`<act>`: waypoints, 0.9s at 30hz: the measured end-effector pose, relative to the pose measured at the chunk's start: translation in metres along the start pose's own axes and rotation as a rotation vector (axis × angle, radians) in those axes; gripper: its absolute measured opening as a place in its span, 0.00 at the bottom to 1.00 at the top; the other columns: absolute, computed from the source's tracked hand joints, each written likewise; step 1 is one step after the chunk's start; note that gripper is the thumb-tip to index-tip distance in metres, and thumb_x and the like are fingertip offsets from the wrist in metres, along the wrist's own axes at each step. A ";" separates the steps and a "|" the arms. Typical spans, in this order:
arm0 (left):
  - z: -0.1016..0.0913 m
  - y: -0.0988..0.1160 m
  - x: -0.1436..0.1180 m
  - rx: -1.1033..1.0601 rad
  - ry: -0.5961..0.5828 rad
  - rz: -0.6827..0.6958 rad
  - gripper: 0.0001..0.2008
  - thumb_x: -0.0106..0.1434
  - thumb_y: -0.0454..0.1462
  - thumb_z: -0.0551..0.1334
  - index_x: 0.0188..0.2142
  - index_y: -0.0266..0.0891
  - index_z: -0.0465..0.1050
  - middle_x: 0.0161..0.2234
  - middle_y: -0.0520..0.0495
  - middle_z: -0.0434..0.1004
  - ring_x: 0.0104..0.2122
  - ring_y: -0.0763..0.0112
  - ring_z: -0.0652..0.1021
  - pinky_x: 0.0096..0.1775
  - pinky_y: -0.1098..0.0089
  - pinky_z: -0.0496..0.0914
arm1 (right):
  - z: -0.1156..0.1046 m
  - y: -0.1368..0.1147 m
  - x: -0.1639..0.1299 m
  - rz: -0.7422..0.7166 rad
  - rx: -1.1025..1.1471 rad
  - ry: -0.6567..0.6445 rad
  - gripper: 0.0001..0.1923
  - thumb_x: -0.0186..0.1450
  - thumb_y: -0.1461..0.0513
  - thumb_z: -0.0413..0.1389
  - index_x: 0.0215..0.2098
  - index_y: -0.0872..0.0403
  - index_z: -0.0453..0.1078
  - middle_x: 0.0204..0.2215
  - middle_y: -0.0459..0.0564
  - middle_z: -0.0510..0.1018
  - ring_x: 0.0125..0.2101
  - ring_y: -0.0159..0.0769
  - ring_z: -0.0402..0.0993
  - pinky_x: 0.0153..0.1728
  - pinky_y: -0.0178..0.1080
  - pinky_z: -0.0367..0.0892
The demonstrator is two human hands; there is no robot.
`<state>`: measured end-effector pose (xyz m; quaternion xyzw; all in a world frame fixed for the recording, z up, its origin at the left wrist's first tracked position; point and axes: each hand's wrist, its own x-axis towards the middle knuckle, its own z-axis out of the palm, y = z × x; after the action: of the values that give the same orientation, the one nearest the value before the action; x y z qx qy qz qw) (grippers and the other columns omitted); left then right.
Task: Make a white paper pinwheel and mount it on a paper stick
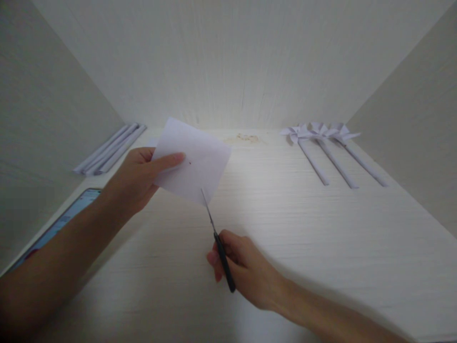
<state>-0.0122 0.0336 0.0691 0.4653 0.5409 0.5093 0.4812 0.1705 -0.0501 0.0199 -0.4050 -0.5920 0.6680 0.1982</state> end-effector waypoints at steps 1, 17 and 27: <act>0.000 0.000 0.000 -0.002 0.001 -0.002 0.08 0.43 0.40 0.63 0.21 0.35 0.72 0.21 0.48 0.74 0.23 0.70 0.73 0.25 0.72 0.66 | 0.000 0.000 0.000 -0.002 -0.005 0.001 0.18 0.60 0.49 0.45 0.26 0.57 0.58 0.20 0.44 0.65 0.15 0.21 0.55 0.13 0.27 0.51; -0.001 0.000 0.000 -0.016 -0.012 -0.007 0.09 0.43 0.40 0.64 0.21 0.35 0.72 0.22 0.48 0.74 0.22 0.71 0.72 0.24 0.72 0.65 | 0.000 0.003 -0.001 -0.008 -0.020 -0.003 0.17 0.61 0.50 0.45 0.28 0.57 0.58 0.21 0.44 0.65 0.16 0.21 0.56 0.13 0.27 0.51; 0.000 0.000 0.000 0.007 0.006 -0.014 0.09 0.42 0.40 0.64 0.21 0.36 0.72 0.22 0.47 0.75 0.22 0.70 0.73 0.24 0.72 0.65 | -0.001 0.002 0.000 -0.012 -0.017 -0.013 0.18 0.61 0.50 0.45 0.27 0.57 0.58 0.21 0.44 0.64 0.16 0.21 0.55 0.13 0.27 0.51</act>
<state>-0.0117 0.0332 0.0694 0.4615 0.5475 0.5055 0.4814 0.1712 -0.0500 0.0183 -0.3985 -0.6014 0.6644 0.1950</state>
